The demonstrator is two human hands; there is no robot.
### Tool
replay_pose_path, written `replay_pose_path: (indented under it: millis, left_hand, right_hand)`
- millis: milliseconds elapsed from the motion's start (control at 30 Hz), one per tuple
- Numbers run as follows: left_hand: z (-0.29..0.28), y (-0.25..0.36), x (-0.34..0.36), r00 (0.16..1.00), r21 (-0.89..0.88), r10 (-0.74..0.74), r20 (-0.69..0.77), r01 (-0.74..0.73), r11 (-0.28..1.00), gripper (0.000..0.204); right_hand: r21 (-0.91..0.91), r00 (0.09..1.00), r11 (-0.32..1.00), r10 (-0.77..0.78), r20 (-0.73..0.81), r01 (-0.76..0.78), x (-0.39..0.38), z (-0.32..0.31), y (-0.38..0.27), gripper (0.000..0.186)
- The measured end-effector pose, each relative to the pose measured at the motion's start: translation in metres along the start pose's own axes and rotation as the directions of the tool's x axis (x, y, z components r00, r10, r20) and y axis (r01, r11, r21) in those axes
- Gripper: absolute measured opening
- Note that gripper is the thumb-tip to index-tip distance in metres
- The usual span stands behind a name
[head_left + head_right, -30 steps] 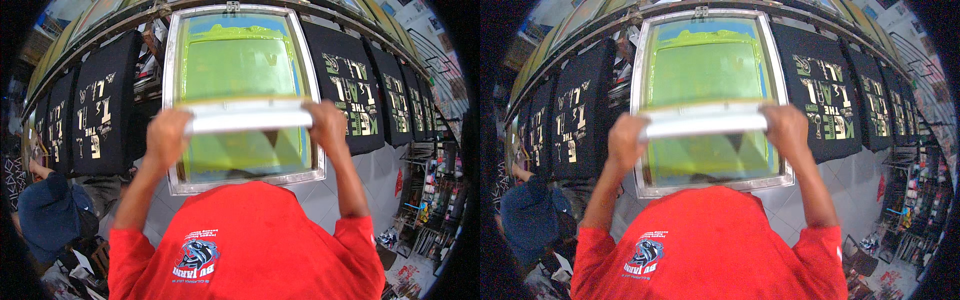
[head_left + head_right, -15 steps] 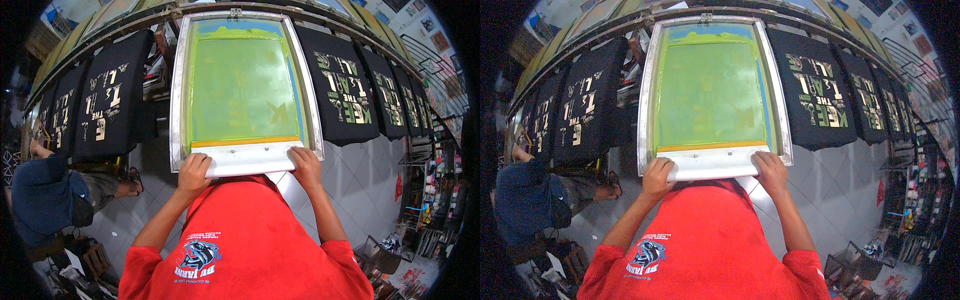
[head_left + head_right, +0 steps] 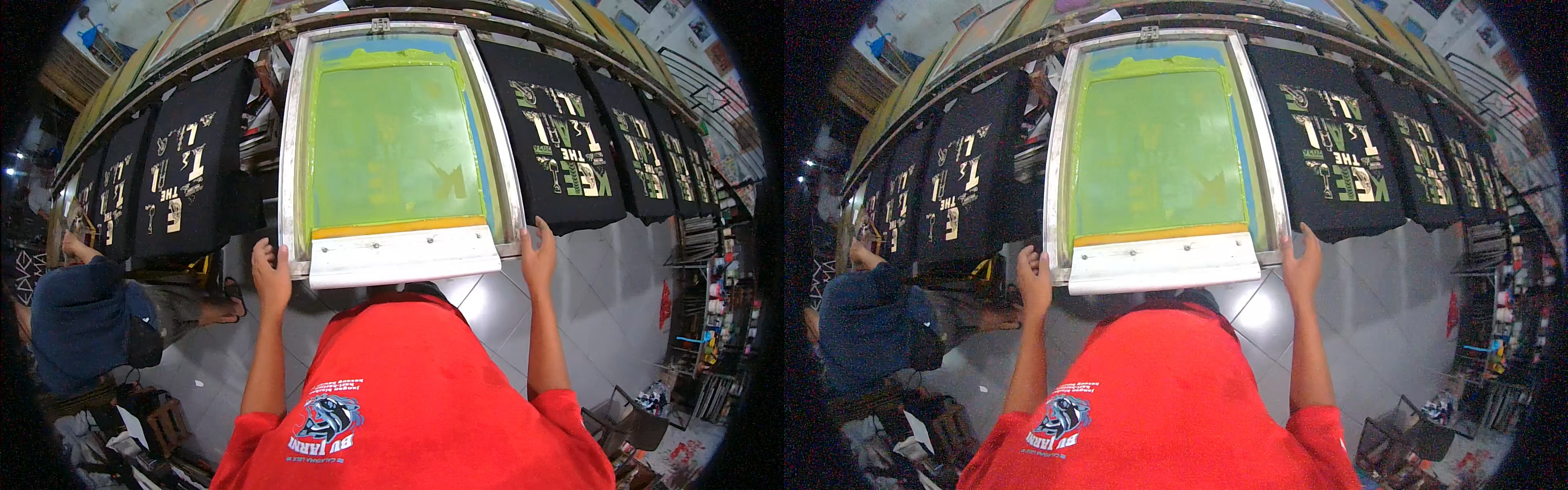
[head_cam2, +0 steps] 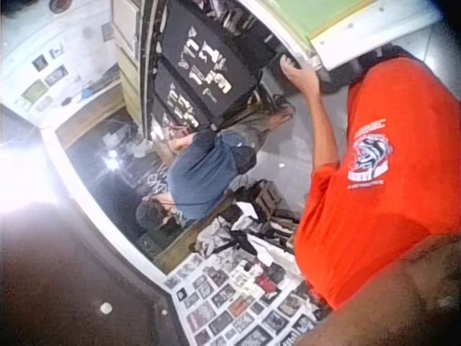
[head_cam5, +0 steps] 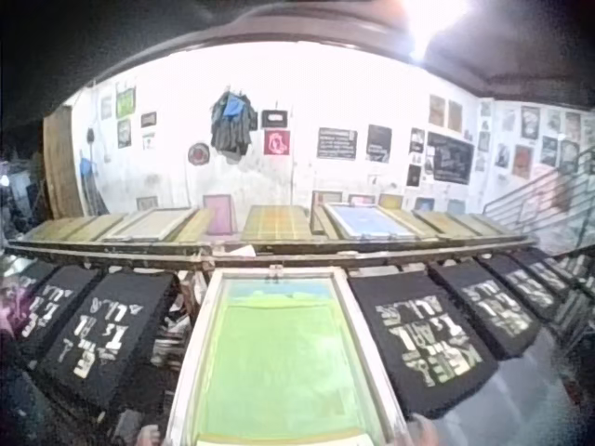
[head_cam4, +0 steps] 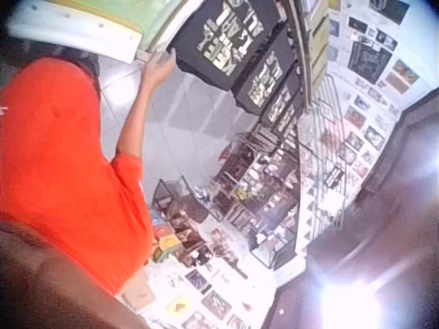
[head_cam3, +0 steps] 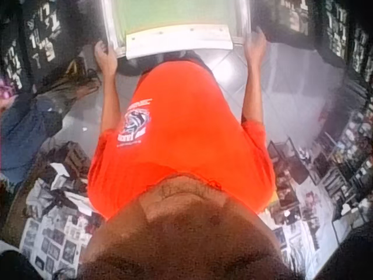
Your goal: The person applies ink to black t-shirts using a screen-printing frame and a squeegee across multiple stations, then cleans the equipment by hand.
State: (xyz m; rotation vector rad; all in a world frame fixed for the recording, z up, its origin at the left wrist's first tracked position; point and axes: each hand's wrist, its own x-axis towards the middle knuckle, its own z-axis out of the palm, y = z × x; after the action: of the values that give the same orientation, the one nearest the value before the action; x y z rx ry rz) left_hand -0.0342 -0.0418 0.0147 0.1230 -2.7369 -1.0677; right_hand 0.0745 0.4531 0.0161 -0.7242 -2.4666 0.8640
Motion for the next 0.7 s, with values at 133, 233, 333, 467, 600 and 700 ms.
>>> replay_pose_path:
  millis: [133, 233, 333, 467, 600, 700]
  left_hand:
    - [0.011, -0.022, 0.024, 0.828, -0.365, -0.311, 0.467, 0.501, 0.785, 0.047]
    - [0.020, -0.024, 0.025, 0.839, -0.368, -0.366, 0.403, 0.515, 0.775, 0.051]
    - [0.022, -0.009, 0.022, 0.913, -0.192, -0.342, 0.223, 0.384, 0.903, 0.051]
    - [0.006, 0.012, 0.019, 0.943, -0.015, -0.297, 0.152, 0.303, 0.953, 0.049]
    - [0.008, 0.011, 0.016, 0.963, -0.021, -0.253, 0.096, 0.256, 0.966, 0.048]
    - [0.017, 0.004, 0.023, 0.965, -0.051, -0.247, 0.083, 0.252, 0.966, 0.046]
  right_hand:
    - [0.179, 0.877, 0.903, 0.305, 0.371, -0.389, 0.025, 0.021, 0.029, 0.050]
    - [0.102, 0.917, 0.937, 0.298, 0.265, -0.334, 0.027, 0.032, 0.021, 0.052]
    - [0.058, 0.940, 0.948, 0.300, 0.163, -0.313, 0.025, 0.024, 0.003, 0.052]
    - [0.034, 0.959, 0.966, 0.251, 0.132, -0.258, 0.026, 0.010, -0.004, 0.051]
    - [0.061, 0.971, 0.973, 0.214, 0.108, -0.221, 0.025, 0.014, 0.006, 0.050]
    - [0.075, 0.969, 0.968, 0.232, 0.083, -0.238, 0.031, 0.022, 0.003, 0.050]
